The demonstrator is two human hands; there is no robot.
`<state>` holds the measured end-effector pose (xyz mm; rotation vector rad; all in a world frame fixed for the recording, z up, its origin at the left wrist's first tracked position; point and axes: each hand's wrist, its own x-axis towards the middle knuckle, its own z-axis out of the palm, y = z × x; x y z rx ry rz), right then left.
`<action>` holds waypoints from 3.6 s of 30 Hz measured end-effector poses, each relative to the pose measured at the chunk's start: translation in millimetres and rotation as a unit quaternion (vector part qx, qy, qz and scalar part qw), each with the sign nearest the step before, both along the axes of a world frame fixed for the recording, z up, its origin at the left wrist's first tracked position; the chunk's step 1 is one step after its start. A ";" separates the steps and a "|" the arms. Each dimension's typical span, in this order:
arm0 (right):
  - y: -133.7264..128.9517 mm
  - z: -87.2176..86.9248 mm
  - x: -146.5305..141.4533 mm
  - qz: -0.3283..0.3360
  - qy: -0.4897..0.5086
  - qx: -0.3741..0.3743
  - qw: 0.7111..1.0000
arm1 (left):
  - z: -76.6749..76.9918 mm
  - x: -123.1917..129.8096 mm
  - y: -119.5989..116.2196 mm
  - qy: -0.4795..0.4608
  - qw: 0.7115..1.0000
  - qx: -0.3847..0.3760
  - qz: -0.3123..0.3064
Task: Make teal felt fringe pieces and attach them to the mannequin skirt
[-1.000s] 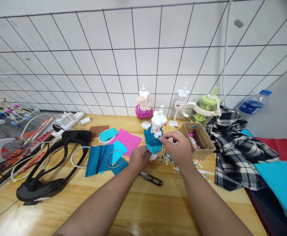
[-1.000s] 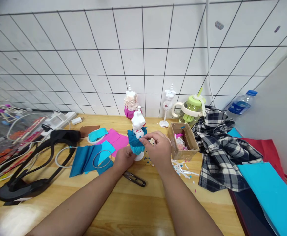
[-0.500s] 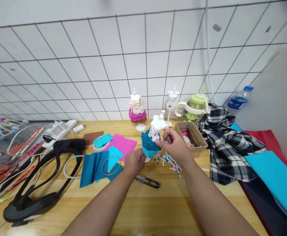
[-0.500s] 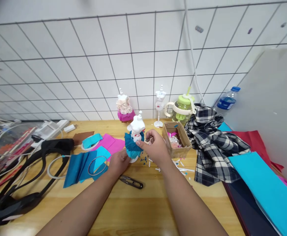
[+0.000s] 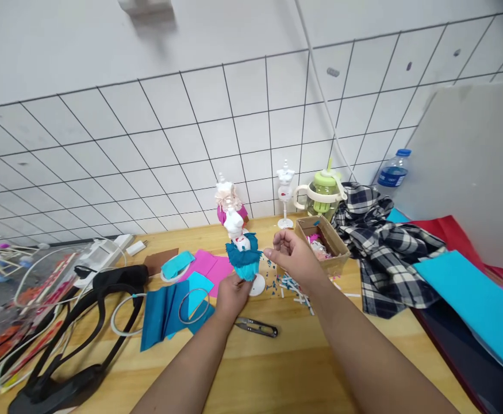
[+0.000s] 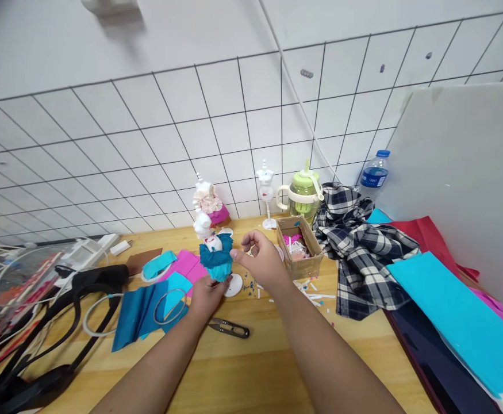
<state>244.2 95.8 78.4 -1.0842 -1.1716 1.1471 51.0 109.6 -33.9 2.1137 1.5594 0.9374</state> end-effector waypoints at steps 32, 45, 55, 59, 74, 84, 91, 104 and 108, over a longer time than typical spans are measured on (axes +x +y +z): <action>-25.5 -22.7 -43.8 0.156 0.319 -0.215 0.910 | 10.7 0.3 0.2 0.019 0.997 -0.052 0.062; -31.8 -22.9 -56.2 0.029 0.257 -0.212 0.943 | 16.5 3.2 -1.4 0.042 0.992 -0.051 0.108; -29.3 -30.1 -56.0 0.063 0.395 -0.276 0.874 | 16.5 3.5 -2.7 0.063 0.992 -0.039 0.105; -28.2 -29.8 -56.3 0.035 0.420 -0.262 0.868 | 15.7 3.3 -2.6 0.073 0.991 -0.033 0.105; -27.2 -23.5 -51.4 0.076 0.533 -0.302 0.787 | 16.0 3.8 -4.0 0.099 0.990 -0.020 0.097; -30.2 -26.0 -50.7 0.115 0.539 -0.286 0.784 | 14.1 3.1 -4.2 0.092 0.992 -0.018 0.087; -30.9 -24.9 -51.5 0.114 0.542 -0.277 0.785 | 13.9 3.1 -4.6 0.082 0.993 -0.014 0.078; -27.6 -36.7 -51.6 0.017 0.510 -0.285 0.812 | 9.0 -1.2 3.1 -0.005 0.990 -0.016 0.143; -27.4 -39.0 -52.2 0.024 0.488 -0.289 0.823 | 9.6 -0.8 2.9 -0.027 0.989 -0.026 0.140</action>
